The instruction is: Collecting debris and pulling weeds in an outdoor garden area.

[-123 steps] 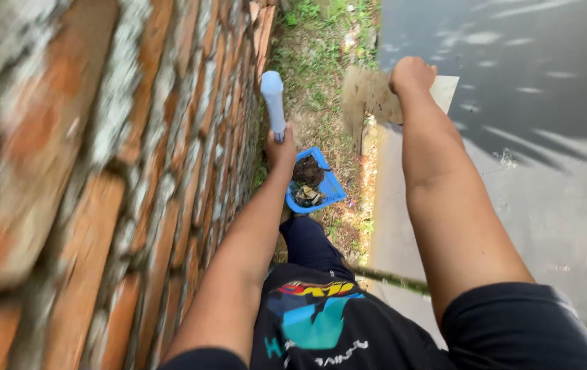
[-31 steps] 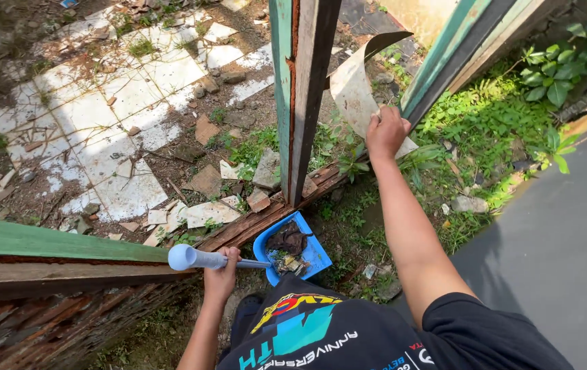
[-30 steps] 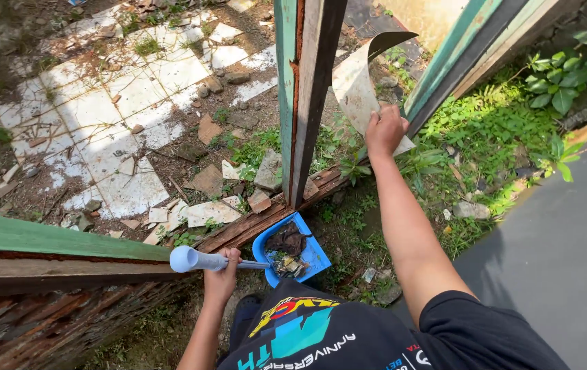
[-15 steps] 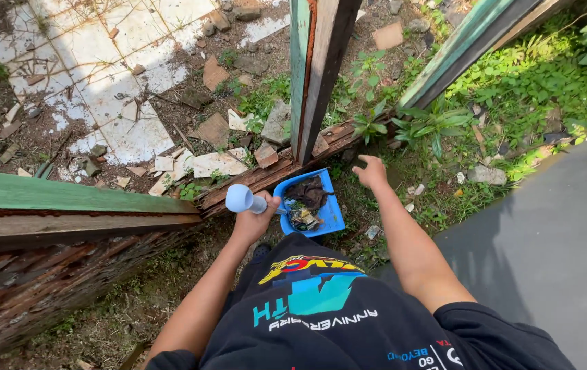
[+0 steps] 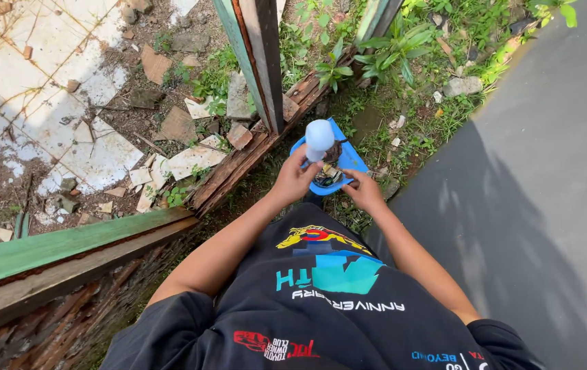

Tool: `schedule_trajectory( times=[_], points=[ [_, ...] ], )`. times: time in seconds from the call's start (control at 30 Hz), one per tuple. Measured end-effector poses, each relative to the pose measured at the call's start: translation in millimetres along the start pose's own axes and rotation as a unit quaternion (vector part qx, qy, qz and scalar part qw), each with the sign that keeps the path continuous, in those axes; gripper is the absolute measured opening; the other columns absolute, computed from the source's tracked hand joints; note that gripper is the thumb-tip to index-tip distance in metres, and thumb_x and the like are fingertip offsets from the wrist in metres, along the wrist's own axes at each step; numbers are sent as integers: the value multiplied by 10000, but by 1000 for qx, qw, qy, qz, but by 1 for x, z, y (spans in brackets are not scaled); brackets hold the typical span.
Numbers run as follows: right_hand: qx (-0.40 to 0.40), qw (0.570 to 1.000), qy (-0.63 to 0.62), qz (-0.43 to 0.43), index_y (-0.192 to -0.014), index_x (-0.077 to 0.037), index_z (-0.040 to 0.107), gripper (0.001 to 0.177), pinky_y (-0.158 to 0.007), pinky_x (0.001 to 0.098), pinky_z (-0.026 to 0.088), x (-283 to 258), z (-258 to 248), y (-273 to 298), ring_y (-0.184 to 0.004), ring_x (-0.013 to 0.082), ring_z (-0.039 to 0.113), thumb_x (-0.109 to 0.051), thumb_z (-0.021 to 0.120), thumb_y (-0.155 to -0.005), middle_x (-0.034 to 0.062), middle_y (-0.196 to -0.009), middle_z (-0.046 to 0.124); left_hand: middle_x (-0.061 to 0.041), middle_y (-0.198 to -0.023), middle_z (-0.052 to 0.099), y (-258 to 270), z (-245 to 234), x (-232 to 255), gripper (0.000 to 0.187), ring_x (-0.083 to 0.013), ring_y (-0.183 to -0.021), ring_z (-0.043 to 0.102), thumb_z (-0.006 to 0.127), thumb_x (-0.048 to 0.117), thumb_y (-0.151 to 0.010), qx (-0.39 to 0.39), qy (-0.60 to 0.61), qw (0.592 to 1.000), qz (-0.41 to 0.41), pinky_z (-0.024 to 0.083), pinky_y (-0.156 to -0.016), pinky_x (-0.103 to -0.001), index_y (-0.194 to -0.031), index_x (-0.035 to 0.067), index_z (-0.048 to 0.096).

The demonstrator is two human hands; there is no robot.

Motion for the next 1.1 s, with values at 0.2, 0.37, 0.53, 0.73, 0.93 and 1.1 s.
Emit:
schedule_trajectory(
  times=[0.2,0.37,0.53,0.73,0.93,1.1],
  points=[
    [181,971,15,-154,-1174,-36,603,488,-667,355,567,-102,-11,10,-903,264,682,-69,797,-727,128,-1084,638,-52,-1154,648,-17,70,19,331,-144,-1082,656,759,3,-901,-13,-24,999,35,537,-960,-295,-1223,19,687],
    [231,953,108,-163,-1000,-43,677,136,-712,370,516,-104,-51,-10,-842,253,702,-87,769,-910,78,-918,715,-87,-1229,692,-28,70,81,442,-186,-1134,674,820,38,-888,-49,-107,986,116,533,-1004,-318,-1307,71,684],
    [143,980,-31,-135,-1038,-42,659,126,-648,317,496,-139,-109,-23,-735,150,606,-30,706,-921,49,-832,670,-99,-1396,607,-34,19,83,789,-229,-1201,634,776,91,-889,-103,-184,977,30,547,-964,-362,-1568,174,383],
    [-38,988,-63,-135,-969,-58,635,161,-623,273,480,-170,-167,-102,-702,105,588,86,638,-897,-1,-830,657,-95,-1264,706,-20,-100,-15,483,-180,-1094,691,690,132,-973,13,-150,985,-82,570,-936,-334,-1440,124,566],
    [-51,963,-73,-255,-980,-51,614,203,-663,261,507,-234,-186,-201,-794,94,619,112,659,-869,-16,-908,646,-86,-1259,711,14,-144,-34,383,-158,-1161,666,662,110,-982,181,-92,975,-94,523,-998,-305,-1358,51,617],
    [21,985,-105,-134,-1144,-81,665,216,-581,256,556,-233,-176,-284,-699,90,672,-27,688,-937,-21,-898,698,-93,-1249,722,5,-136,-43,364,-158,-1158,672,652,134,-989,266,-88,956,-89,529,-987,-311,-1344,55,632]
  ],
)
Point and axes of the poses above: each hand's wrist, its own y-axis away from the middle knuckle, its own z-axis out of the palm, x = y × z, the point moved 8 cm from there along -y, towards the middle knuckle
